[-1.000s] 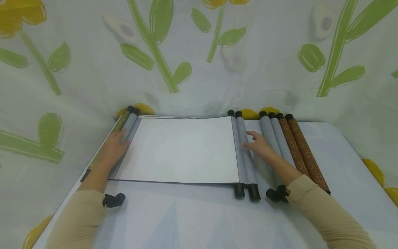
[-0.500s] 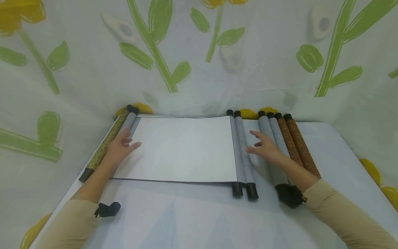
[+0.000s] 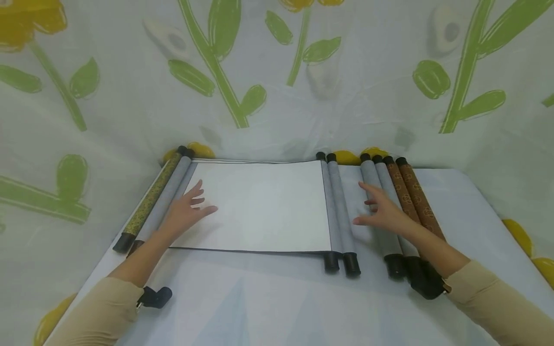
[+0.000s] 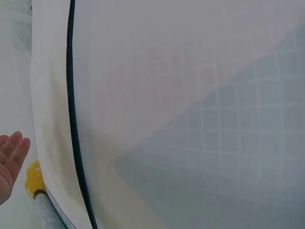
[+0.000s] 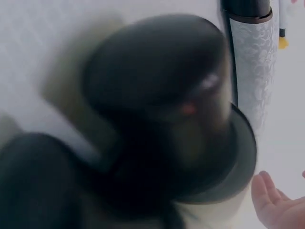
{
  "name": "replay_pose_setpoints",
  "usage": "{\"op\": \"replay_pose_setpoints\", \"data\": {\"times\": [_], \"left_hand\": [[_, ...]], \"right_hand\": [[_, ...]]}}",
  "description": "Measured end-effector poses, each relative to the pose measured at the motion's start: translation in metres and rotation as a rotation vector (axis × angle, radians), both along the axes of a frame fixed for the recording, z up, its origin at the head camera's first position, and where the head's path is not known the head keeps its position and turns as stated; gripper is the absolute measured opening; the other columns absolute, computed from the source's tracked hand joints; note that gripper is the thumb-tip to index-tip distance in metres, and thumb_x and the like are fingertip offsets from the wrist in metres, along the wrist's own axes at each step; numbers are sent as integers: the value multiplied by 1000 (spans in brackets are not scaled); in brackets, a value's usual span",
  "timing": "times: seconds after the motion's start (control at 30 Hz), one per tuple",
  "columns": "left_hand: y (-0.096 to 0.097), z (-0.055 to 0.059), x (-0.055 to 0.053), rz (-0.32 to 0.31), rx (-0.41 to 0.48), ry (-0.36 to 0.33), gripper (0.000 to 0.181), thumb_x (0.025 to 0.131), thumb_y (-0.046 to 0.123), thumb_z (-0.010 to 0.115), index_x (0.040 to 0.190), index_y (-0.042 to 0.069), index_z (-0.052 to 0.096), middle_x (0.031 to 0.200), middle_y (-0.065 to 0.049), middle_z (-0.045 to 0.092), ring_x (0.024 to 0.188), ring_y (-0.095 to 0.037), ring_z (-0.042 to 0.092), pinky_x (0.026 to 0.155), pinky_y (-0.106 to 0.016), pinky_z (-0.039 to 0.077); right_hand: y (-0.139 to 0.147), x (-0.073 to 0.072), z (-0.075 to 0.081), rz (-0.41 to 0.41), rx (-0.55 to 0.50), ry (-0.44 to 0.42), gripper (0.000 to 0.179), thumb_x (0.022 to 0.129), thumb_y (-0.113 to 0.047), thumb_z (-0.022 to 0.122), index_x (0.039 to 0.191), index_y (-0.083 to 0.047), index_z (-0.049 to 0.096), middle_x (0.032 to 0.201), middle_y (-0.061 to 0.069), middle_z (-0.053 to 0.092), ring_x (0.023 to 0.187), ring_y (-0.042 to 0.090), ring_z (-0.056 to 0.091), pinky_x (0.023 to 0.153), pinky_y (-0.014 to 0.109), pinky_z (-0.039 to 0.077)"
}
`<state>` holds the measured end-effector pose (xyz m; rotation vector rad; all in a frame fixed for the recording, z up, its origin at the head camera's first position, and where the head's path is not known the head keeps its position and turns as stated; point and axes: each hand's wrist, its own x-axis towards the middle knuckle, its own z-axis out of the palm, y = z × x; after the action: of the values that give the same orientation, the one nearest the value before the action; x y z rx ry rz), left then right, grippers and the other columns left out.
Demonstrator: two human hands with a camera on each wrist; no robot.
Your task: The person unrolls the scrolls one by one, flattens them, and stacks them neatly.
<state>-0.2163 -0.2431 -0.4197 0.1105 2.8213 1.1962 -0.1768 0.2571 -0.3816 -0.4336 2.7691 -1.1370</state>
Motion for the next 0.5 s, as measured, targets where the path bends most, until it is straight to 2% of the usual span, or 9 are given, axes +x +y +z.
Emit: {"op": "replay_pose_setpoints", "data": {"times": [0.17, 0.3, 0.5], "left_hand": [[19, -1, 2, -48, 19, -28, 104, 79, 48, 72, 153, 26, 2, 151, -16, 32, 130, -38, 42, 100, -51, 40], [35, 0, 5, -98, 45, -9, 109, 78, 46, 74, 153, 27, -4, 151, -14, 34, 131, -36, 42, 102, -51, 38], [55, 0, 4, -151, 64, 36, 109, 77, 41, 76, 153, 28, -2, 149, -12, 37, 131, -32, 43, 103, -49, 38]], "right_hand": [[11, 8, 1, 6, 4, -14, 99, 77, -20, 79, 150, -1, 15, 150, 32, 15, 122, 52, 38, 95, 61, 38], [24, 11, 2, 14, 31, -13, 100, 76, -22, 80, 149, 2, 15, 149, 33, 16, 122, 53, 35, 95, 64, 35], [43, 15, 1, -7, 88, -19, 100, 78, -23, 78, 149, 5, 13, 148, 34, 17, 123, 55, 31, 91, 67, 35]]}}
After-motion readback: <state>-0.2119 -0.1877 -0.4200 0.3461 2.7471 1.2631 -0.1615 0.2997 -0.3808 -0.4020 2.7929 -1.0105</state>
